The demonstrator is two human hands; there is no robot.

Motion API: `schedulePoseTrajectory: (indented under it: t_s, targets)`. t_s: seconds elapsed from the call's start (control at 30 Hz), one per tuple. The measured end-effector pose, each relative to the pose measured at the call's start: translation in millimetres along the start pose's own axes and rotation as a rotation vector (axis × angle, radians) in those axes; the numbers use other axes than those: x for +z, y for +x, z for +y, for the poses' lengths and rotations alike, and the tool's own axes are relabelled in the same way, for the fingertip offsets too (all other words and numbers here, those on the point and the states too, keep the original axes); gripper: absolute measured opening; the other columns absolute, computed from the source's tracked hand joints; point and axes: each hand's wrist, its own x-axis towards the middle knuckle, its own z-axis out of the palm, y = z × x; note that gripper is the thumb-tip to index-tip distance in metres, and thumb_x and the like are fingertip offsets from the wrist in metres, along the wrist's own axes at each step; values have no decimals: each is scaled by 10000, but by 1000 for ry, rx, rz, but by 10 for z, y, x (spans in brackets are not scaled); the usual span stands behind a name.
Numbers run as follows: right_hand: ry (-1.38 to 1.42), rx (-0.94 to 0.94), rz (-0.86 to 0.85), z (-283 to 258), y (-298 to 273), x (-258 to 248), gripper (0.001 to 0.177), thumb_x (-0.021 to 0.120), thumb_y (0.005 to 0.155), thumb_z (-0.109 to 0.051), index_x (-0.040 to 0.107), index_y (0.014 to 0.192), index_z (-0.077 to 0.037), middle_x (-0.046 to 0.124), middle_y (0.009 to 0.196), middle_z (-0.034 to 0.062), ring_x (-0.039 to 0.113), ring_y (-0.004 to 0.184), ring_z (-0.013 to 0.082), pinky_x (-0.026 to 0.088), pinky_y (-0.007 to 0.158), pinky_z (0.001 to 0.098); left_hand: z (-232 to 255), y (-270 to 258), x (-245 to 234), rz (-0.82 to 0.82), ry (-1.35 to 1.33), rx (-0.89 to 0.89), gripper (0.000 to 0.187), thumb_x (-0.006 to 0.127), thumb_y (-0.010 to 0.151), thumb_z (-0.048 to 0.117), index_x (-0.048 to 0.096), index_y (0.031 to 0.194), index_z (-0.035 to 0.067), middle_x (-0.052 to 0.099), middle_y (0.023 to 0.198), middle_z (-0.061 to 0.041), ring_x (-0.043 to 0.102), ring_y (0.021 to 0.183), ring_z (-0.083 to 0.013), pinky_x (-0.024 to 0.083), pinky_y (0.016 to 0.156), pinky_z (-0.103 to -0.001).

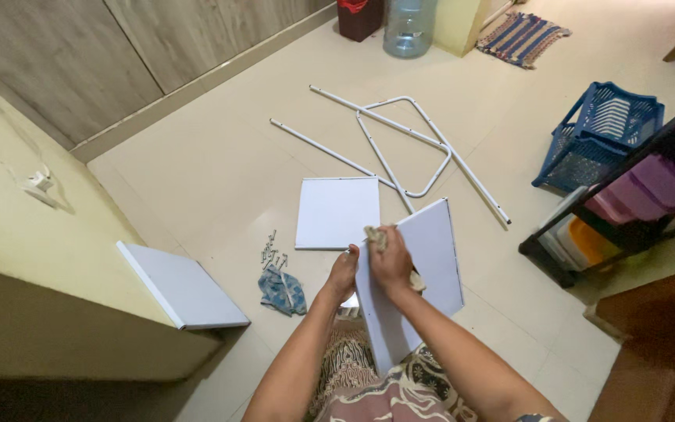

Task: The person wipes several white rectangular furniture panels with a cloth, turning them over to clean both sides. The panels are handled one at a time and placed back on the floor after cleaning.

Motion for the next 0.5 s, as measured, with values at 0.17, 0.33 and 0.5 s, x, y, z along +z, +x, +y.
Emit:
schedulePoseTrajectory:
  t_s: [0.17,0.33,0.5]
  targets:
    - [-124,-196,-258,21,-708,31,308,715,856,-272,624,1115,-131,647,961,101,687,810,319,561,654,457,67,-26,-42,72,-208,-77,1078,354,859,862,487,1498,3,626,1365,-198,620,1231,-290,515,1048,-422]
    - [-149,-402,-590,493,-1152,-210,288,729,803,-227,642,1069,-158,647,941,52,681,724,218,576,584,377,228,-103,8,-12,-192,-88,909,310,942,753,456,1523,70,567,1482,-149,545,1367,-259,466,1122,-408]
    - [-1,-311,-519,359,-867,-282,142,706,898,-224,667,1027,-182,664,892,18,683,694,171,604,624,325,278,-48,-35,-77,-196,-63,649,360,1041,503,483,1492,54,599,1408,-169,574,1312,-277,486,1109,-423]
